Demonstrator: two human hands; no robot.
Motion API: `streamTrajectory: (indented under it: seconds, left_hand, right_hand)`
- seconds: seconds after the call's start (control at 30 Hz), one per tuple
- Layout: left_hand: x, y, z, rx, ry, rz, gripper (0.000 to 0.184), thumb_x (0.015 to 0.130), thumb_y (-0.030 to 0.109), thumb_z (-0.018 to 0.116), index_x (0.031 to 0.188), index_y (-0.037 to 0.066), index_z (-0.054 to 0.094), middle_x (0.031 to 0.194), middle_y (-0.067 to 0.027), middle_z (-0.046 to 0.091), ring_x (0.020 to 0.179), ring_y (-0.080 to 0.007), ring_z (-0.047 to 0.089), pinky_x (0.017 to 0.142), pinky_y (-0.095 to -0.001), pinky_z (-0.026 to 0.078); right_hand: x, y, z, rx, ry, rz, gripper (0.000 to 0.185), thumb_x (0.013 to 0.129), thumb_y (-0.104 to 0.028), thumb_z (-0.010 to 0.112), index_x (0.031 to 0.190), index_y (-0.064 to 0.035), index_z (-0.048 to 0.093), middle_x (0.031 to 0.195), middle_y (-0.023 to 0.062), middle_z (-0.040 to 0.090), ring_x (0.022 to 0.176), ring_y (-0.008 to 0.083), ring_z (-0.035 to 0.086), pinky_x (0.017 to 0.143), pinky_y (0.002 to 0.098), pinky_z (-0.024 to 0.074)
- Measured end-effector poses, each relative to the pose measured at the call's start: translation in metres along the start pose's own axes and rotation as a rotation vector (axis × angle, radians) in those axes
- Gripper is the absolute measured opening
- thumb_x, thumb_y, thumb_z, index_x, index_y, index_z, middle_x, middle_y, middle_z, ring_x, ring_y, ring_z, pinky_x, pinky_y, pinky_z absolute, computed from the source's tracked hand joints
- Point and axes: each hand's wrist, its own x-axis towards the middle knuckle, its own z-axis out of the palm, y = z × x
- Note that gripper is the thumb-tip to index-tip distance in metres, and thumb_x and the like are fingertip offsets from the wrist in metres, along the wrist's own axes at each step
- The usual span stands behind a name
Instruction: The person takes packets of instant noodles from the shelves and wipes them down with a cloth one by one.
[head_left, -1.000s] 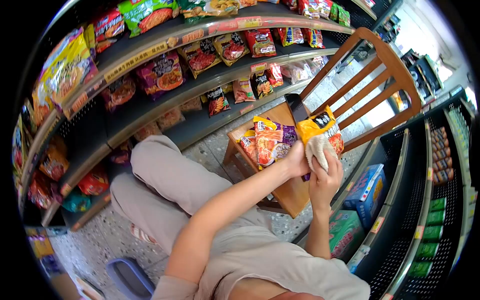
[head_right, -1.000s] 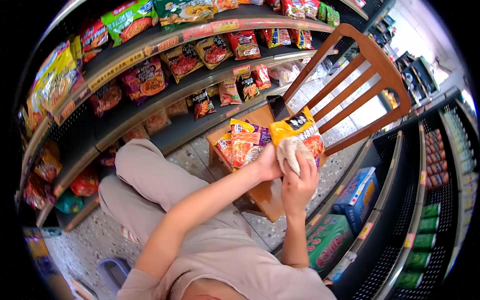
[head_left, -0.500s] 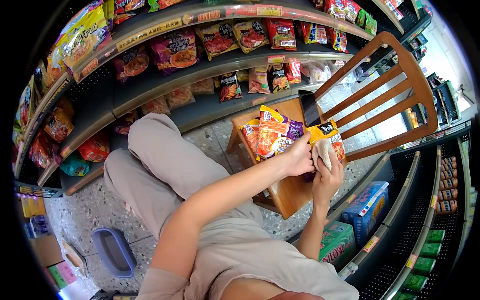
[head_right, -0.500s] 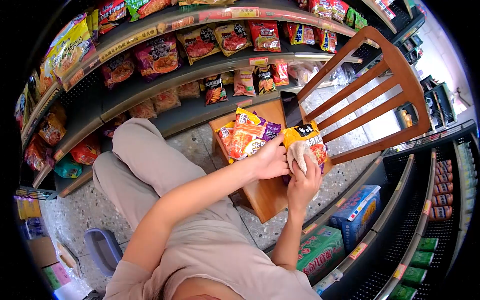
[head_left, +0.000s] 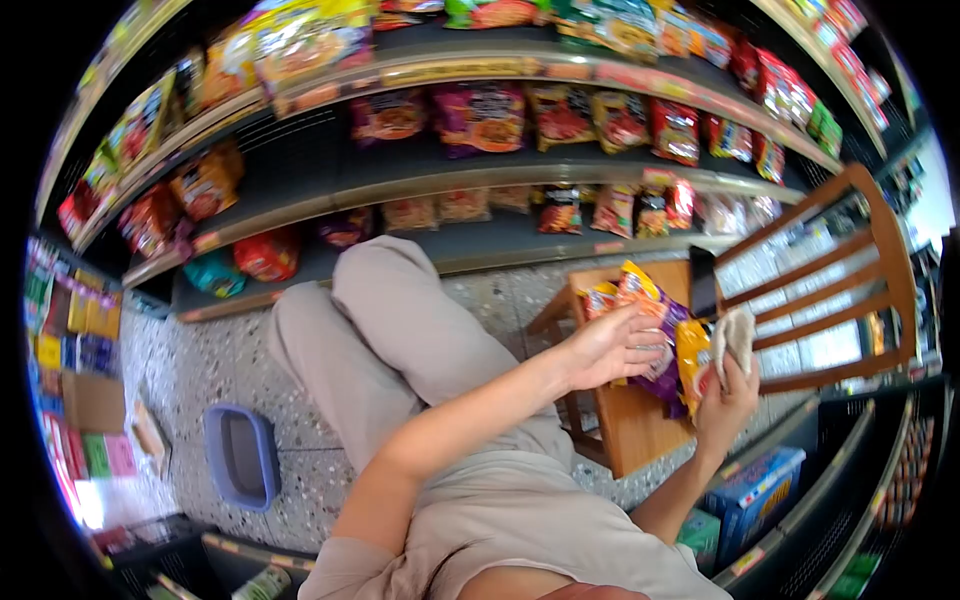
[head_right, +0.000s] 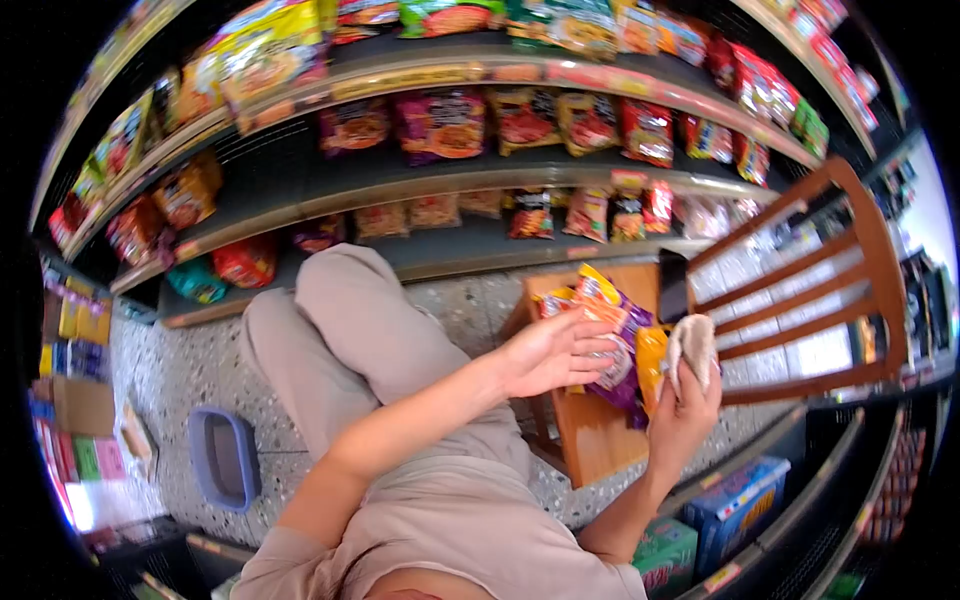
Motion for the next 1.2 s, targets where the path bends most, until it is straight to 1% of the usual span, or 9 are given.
streamTrajectory:
  seconds: [0.07, 0.17, 0.3, 0.43, 0.83, 0.9, 1.03, 1.1, 1.2]
  left_hand:
    - [-0.020, 0.015, -0.002, 0.009, -0.020, 0.060, 0.056, 0.096, 0.046, 0.039, 0.133, 0.005, 0.041, 0.130, -0.0108, 0.049, 0.117, -0.0232, 0.050, 0.098, -0.0378, 0.041]
    - [-0.048, 0.037, -0.020, -0.018, -0.069, 0.186, 0.055, 0.097, 0.045, 0.036, 0.134, 0.005, 0.040, 0.131, -0.0106, 0.048, 0.118, -0.0235, 0.049, 0.101, -0.0388, 0.039]
    - [-0.098, 0.068, -0.044, -0.076, -0.039, 0.389, 0.054, 0.098, 0.043, 0.033, 0.135, 0.005, 0.039, 0.131, -0.0098, 0.049, 0.119, -0.0233, 0.049, 0.103, -0.0394, 0.037]
    - [-0.157, 0.098, -0.067, -0.100, 0.049, 0.610, 0.056, 0.098, 0.044, 0.034, 0.137, 0.004, 0.037, 0.133, -0.0101, 0.047, 0.122, -0.0234, 0.046, 0.104, -0.0398, 0.034]
    - [-0.309, 0.166, -0.151, -0.179, 0.337, 1.179, 0.056, 0.096, 0.042, 0.038, 0.136, 0.002, 0.038, 0.138, -0.0152, 0.043, 0.127, -0.0278, 0.042, 0.107, -0.0415, 0.032]
    - [-0.331, 0.178, -0.166, -0.190, 0.385, 1.252, 0.054, 0.097, 0.040, 0.038, 0.136, 0.003, 0.038, 0.139, -0.0158, 0.042, 0.127, -0.0286, 0.042, 0.106, -0.0414, 0.033]
    - [-0.370, 0.197, -0.197, -0.207, 0.434, 1.357, 0.052, 0.097, 0.039, 0.039, 0.136, 0.005, 0.039, 0.138, -0.0159, 0.043, 0.126, -0.0292, 0.044, 0.105, -0.0411, 0.034]
    - [-0.386, 0.205, -0.209, -0.210, 0.480, 1.392, 0.052, 0.096, 0.039, 0.039, 0.135, 0.005, 0.039, 0.137, -0.0159, 0.043, 0.125, -0.0294, 0.044, 0.105, -0.0409, 0.034]
    - [-0.406, 0.214, -0.227, -0.216, 0.514, 1.420, 0.050, 0.097, 0.038, 0.039, 0.134, 0.004, 0.040, 0.137, -0.0164, 0.044, 0.125, -0.0298, 0.044, 0.104, -0.0406, 0.035]
  right_hand:
    - [0.015, -0.028, 0.013, 0.002, 0.018, -0.108, 0.024, 0.075, 0.006, 0.063, 0.098, 0.0005, 0.066, 0.104, 0.0197, 0.059, 0.094, 0.0357, 0.058, 0.083, 0.0392, 0.0453]
    - [0.028, -0.080, 0.049, 0.276, -0.068, -0.118, 0.022, 0.076, 0.005, 0.063, 0.098, 0.0012, 0.065, 0.102, 0.0198, 0.059, 0.091, 0.0348, 0.059, 0.081, 0.0383, 0.0459]
    - [0.033, -0.128, 0.108, 0.372, -0.230, -0.267, 0.024, 0.075, 0.005, 0.063, 0.099, -0.0001, 0.066, 0.108, 0.0184, 0.060, 0.097, 0.0336, 0.059, 0.084, 0.0376, 0.0461]
    - [0.039, -0.192, 0.160, 0.597, -0.379, -0.322, 0.024, 0.076, 0.006, 0.062, 0.099, 0.0001, 0.066, 0.109, 0.0178, 0.060, 0.100, 0.0320, 0.059, 0.087, 0.0368, 0.0456]
    - [0.048, -0.367, 0.323, 1.009, -0.842, -0.375, 0.022, 0.080, 0.002, 0.061, 0.102, 0.0046, 0.062, 0.100, 0.0135, 0.059, 0.095, 0.0226, 0.058, 0.082, 0.0284, 0.0443]
    - [0.047, -0.400, 0.354, 1.129, -0.874, -0.380, 0.026, 0.078, 0.002, 0.062, 0.104, 0.0048, 0.058, 0.108, 0.0123, 0.055, 0.099, 0.0204, 0.055, 0.085, 0.0279, 0.0424]
    - [0.045, -0.465, 0.412, 1.161, -0.971, -0.341, 0.043, 0.076, -0.004, 0.067, 0.114, -0.0022, 0.046, 0.109, 0.0112, 0.053, 0.103, 0.0210, 0.052, 0.089, 0.0302, 0.0407]
    - [0.045, -0.499, 0.446, 1.176, -0.975, -0.493, 0.059, 0.075, -0.007, 0.070, 0.126, -0.0007, 0.040, 0.121, 0.0153, 0.050, 0.112, 0.0220, 0.049, 0.096, 0.0317, 0.0391]
    - [0.047, -0.557, 0.473, 1.215, -1.217, -0.455, 0.073, 0.075, -0.011, 0.072, 0.136, -0.0023, 0.032, 0.131, 0.0186, 0.045, 0.121, 0.0249, 0.044, 0.101, 0.0327, 0.0354]
